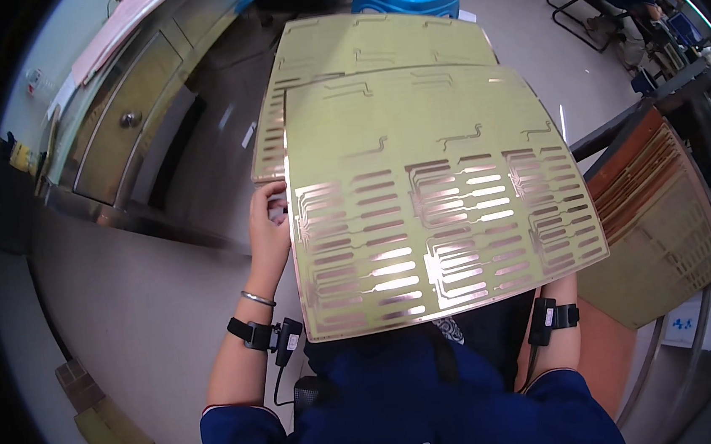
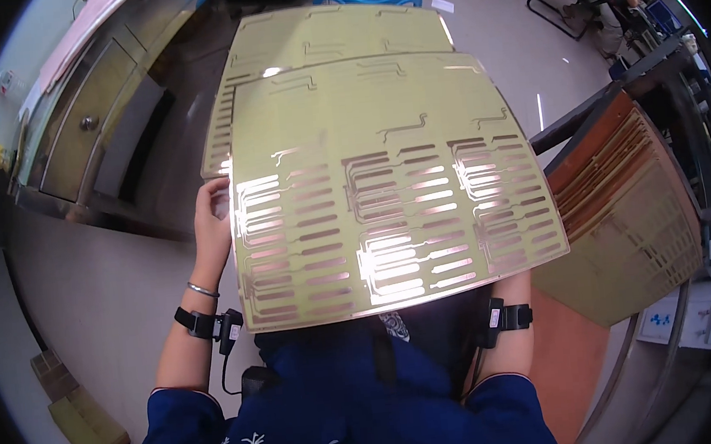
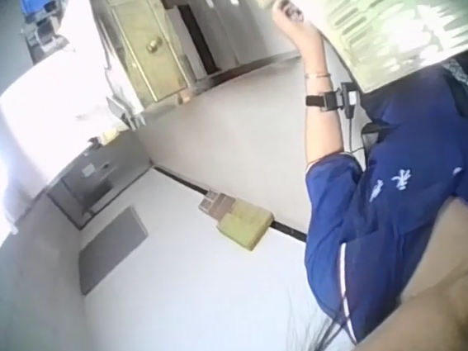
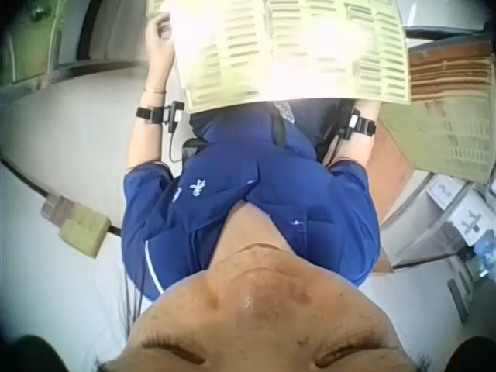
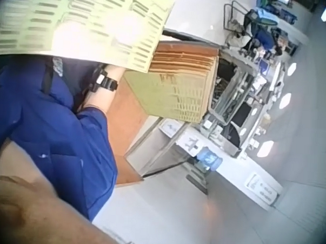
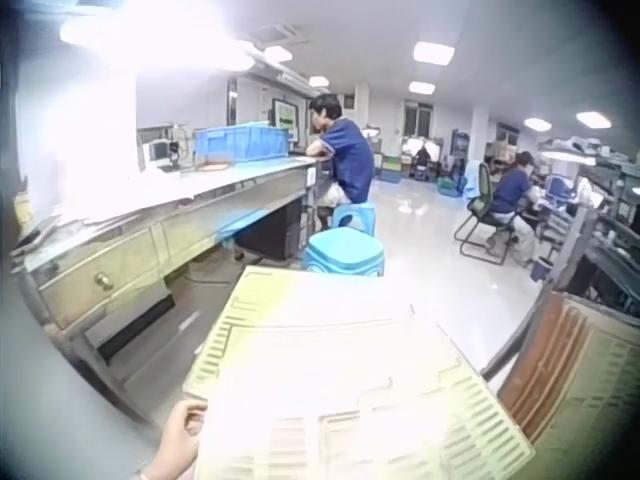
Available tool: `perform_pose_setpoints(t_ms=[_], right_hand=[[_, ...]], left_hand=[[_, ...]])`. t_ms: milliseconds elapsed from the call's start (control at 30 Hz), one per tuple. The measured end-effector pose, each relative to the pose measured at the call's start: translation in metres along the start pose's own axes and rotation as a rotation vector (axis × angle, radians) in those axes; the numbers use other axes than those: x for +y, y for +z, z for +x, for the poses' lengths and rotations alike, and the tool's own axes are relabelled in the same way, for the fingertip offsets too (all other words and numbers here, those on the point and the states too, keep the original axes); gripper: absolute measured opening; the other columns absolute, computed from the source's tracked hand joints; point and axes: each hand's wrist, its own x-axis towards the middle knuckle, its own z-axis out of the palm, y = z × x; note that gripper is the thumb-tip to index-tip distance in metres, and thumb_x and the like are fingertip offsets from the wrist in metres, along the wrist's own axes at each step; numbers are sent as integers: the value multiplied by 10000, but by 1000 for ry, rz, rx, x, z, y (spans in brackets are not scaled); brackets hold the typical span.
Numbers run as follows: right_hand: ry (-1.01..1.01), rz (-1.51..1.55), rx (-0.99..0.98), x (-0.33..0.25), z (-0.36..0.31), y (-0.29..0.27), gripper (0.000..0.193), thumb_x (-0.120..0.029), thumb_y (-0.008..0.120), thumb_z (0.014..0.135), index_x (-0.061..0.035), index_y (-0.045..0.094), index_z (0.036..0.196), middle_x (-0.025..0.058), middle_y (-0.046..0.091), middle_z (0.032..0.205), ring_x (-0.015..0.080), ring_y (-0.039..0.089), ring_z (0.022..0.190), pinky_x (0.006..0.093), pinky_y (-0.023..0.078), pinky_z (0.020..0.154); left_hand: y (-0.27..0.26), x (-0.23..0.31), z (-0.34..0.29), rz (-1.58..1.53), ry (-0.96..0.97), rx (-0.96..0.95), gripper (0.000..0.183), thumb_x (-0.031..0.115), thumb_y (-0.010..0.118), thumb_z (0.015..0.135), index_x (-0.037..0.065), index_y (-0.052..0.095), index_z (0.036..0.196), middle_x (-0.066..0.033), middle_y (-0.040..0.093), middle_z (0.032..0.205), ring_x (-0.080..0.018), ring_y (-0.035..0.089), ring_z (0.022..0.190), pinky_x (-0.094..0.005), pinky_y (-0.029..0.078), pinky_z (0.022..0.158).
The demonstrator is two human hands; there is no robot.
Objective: Tracing lines and patterns on flexible electronic sheets using a marking pen.
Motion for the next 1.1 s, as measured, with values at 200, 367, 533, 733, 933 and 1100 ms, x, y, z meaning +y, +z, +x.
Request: perform_pose_setpoints(t_ms=[200, 367, 533, 733, 933, 1100], right_hand=[[21, 50, -10, 3, 4, -5, 341, -238, 446, 975, -46, 493, 1253, 107, 572, 1225, 192, 562, 1088, 332, 436, 968], [19, 103, -24, 2, 6, -10, 354, -230, 435, 975, -45, 480, 1273, 113, 566, 1235, 201, 562, 1091, 339, 434, 974], [10, 160, -51, -9, 7, -18, 367, -223, 424, 976, -43, 467, 1293, 119, 560, 1245, 210, 562, 1094, 347, 432, 981], [-25, 214, 20, -30, -8, -42, 384, -213, 410, 976, -42, 451, 1318, 125, 553, 1257, 220, 562, 1098, 356, 430, 989], [-544, -376, 436, -51, -32, -23, 418, -201, 416, 969, -42, 334, 1347, 184, 501, 1299, 262, 474, 1190, 394, 384, 1022], [-554, -818, -32, -45, -41, 41, 355, -285, 452, 973, 3, 510, 1171, 151, 606, 1047, 172, 580, 916, 283, 460, 778]], left_hand=[[-17, -12, -52, -962, -649, -295, 301, 242, 382, 1012, 4, 488, 1163, -109, 609, 1051, -156, 631, 930, -270, 544, 797], [-9, 10, -74, -1047, -834, -355, 322, 254, 400, 1005, 9, 488, 1195, -131, 597, 1161, -196, 619, 1016, -310, 532, 862], [6, 21, -61, -978, -772, -164, 321, 249, 405, 1004, 12, 498, 1200, -118, 605, 1141, -195, 616, 1014, -322, 519, 875], [9, 11, -54, -917, -743, -105, 308, 236, 431, 994, -5, 518, 1166, -119, 618, 1107, -188, 617, 994, -315, 513, 857], [16, 13, -47, -862, -671, -72, 304, 229, 447, 989, -23, 538, 1133, -119, 633, 1067, -172, 630, 940, -298, 514, 832], [23, 9, -20, -788, -679, -44, 299, 257, 441, 995, -14, 549, 1063, -104, 645, 1003, -139, 633, 859, -273, 516, 779]])
